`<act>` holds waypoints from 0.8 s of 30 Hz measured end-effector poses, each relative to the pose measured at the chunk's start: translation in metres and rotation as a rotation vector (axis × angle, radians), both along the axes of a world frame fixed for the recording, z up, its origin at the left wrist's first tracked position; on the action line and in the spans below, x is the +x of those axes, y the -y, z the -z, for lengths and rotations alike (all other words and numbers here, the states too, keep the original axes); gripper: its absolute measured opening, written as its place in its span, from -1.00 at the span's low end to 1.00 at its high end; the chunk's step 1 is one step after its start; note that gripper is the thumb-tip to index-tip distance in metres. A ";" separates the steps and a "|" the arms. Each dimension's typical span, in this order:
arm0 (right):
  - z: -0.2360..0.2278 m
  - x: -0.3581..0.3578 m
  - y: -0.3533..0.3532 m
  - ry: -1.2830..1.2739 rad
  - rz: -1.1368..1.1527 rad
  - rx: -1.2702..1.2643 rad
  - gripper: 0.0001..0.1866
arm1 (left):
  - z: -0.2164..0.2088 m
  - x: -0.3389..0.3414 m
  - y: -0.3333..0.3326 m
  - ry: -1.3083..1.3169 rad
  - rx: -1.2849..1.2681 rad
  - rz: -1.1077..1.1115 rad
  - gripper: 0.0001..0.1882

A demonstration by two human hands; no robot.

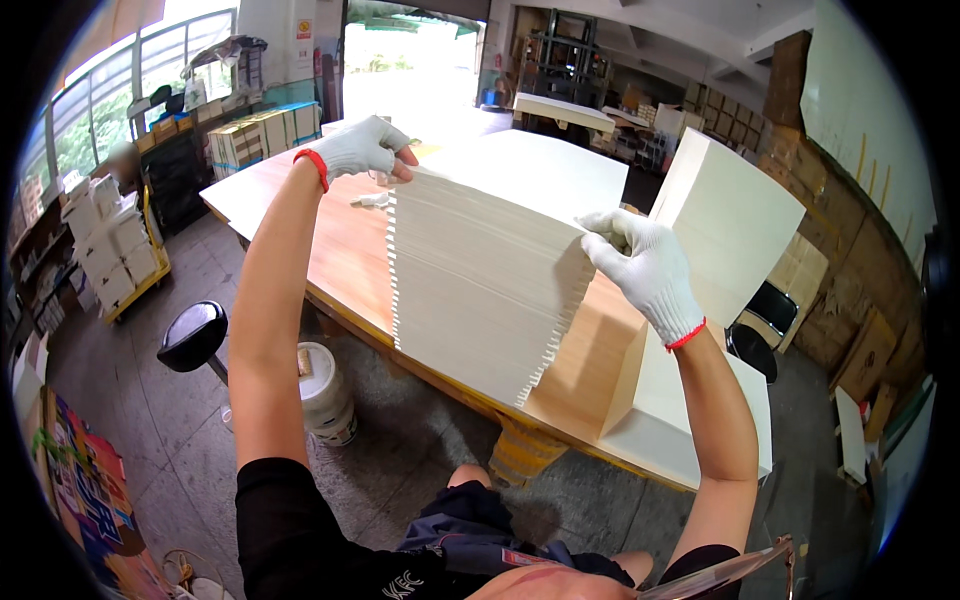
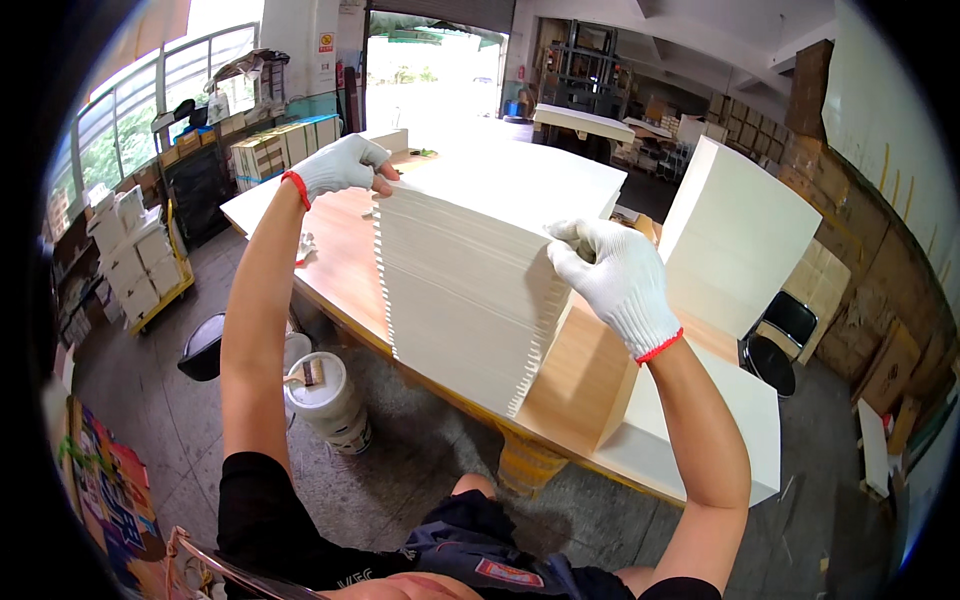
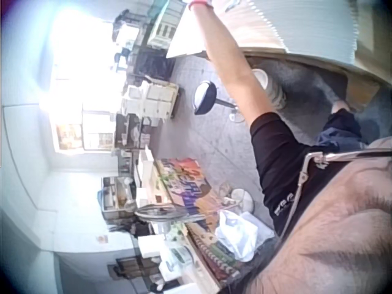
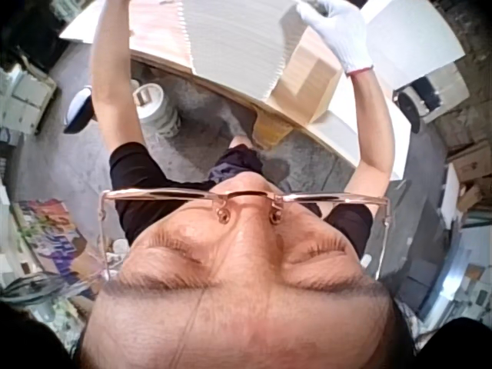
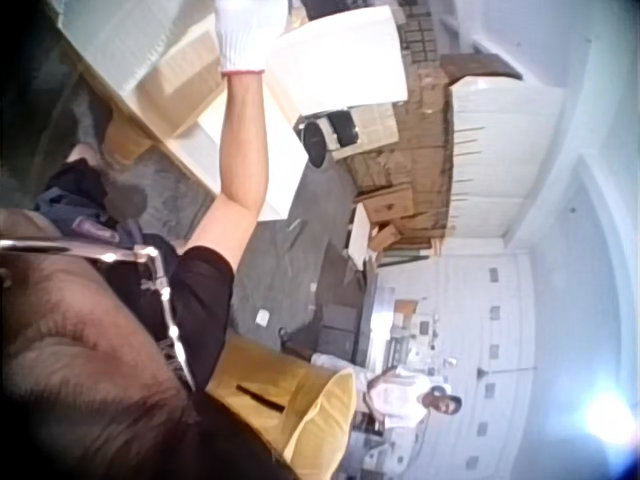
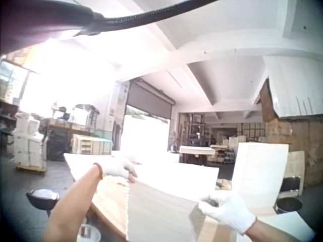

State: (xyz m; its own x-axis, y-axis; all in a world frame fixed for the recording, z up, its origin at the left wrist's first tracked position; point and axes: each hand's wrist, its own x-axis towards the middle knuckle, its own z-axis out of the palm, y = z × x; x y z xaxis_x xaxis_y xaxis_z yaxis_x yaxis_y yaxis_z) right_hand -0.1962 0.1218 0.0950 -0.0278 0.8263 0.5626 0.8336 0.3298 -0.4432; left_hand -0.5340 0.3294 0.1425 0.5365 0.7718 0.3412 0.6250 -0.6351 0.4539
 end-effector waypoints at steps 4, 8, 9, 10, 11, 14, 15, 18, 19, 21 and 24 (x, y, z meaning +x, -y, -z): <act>0.003 0.001 -0.002 -0.034 -0.026 0.021 -0.63 | 0.001 -0.001 -0.003 0.026 -0.027 0.029 -0.73; 0.005 0.001 -0.002 -0.071 -0.049 0.019 -0.63 | 0.004 -0.002 0.004 0.061 -0.034 0.032 -0.74; 0.004 0.001 0.000 -0.056 -0.039 0.021 -0.64 | 0.006 -0.001 0.005 0.062 -0.034 0.025 -0.73; 0.005 0.000 0.002 -0.046 -0.027 0.022 -0.64 | 0.007 -0.001 0.005 0.058 -0.036 0.020 -0.73; 0.005 -0.002 0.004 -0.026 -0.025 0.045 -0.66 | 0.008 -0.002 0.005 0.038 -0.011 0.002 -0.74; 0.007 -0.006 0.010 0.056 -0.028 0.158 -0.71 | 0.000 0.003 0.016 -0.097 0.075 -0.081 -0.75; 0.008 -0.008 0.008 0.108 -0.042 0.222 -0.72 | -0.005 0.004 0.025 -0.183 0.110 -0.136 -0.74; 0.020 0.002 0.009 0.366 0.007 0.389 -0.68 | -0.015 0.028 0.042 -0.426 0.211 -0.258 -0.79; 0.026 0.003 0.014 0.444 0.055 0.394 -0.63 | -0.020 0.035 0.055 -0.540 0.239 -0.333 -0.78; 0.043 0.009 0.043 0.424 0.057 0.395 -0.58 | -0.019 0.036 0.069 -0.648 0.423 -0.441 -0.71; 0.086 0.035 0.092 0.427 0.114 0.333 -0.56 | -0.003 0.060 0.099 -0.305 0.953 -0.296 -0.63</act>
